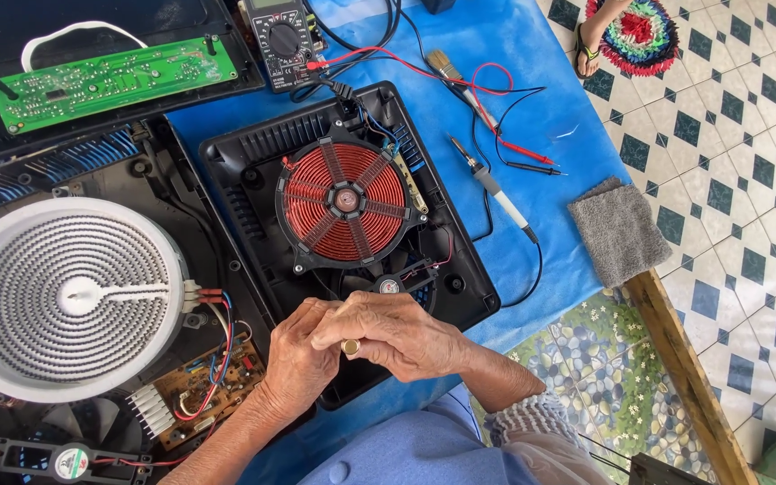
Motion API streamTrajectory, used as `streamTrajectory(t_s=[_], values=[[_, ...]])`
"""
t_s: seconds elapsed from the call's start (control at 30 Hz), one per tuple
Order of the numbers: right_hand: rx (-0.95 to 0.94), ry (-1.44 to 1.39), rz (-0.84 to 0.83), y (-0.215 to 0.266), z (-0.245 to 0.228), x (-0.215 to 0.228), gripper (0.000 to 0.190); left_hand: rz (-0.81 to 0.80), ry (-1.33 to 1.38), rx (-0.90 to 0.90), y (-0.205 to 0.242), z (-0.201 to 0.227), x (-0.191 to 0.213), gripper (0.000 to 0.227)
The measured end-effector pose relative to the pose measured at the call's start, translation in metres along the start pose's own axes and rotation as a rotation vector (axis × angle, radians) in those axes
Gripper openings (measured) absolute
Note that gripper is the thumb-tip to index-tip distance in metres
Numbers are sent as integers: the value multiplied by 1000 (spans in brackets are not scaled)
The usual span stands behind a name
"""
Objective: Using a screwdriver to remove the cooling fan from the internal assembly of an induction cooktop.
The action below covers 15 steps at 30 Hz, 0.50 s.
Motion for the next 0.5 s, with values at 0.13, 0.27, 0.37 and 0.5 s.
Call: streamTrajectory(t_s=[0.13,0.27,0.37,0.5], values=[[128,276,125,6,4,-9,28,49,-77,-69,-5,5,4,4],[190,429,341,20,17,-11,26,93,-50,-54,-18,15,12,10],[202,357,336,15,14,-7,18,146,-77,-43,-18,13,10,19],[185,344,276,0,2,6,15,85,-66,-60,-10,2,3,12]])
Point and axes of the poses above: each hand's wrist, its own y-axis away from the middle knuckle, its own x-axis out of the back of the hand, z = x × y, the point moved 2 cm from there along -y, towards the middle knuckle, and after that the axes turned 11 degrees about -y, right-handed, at the moved point
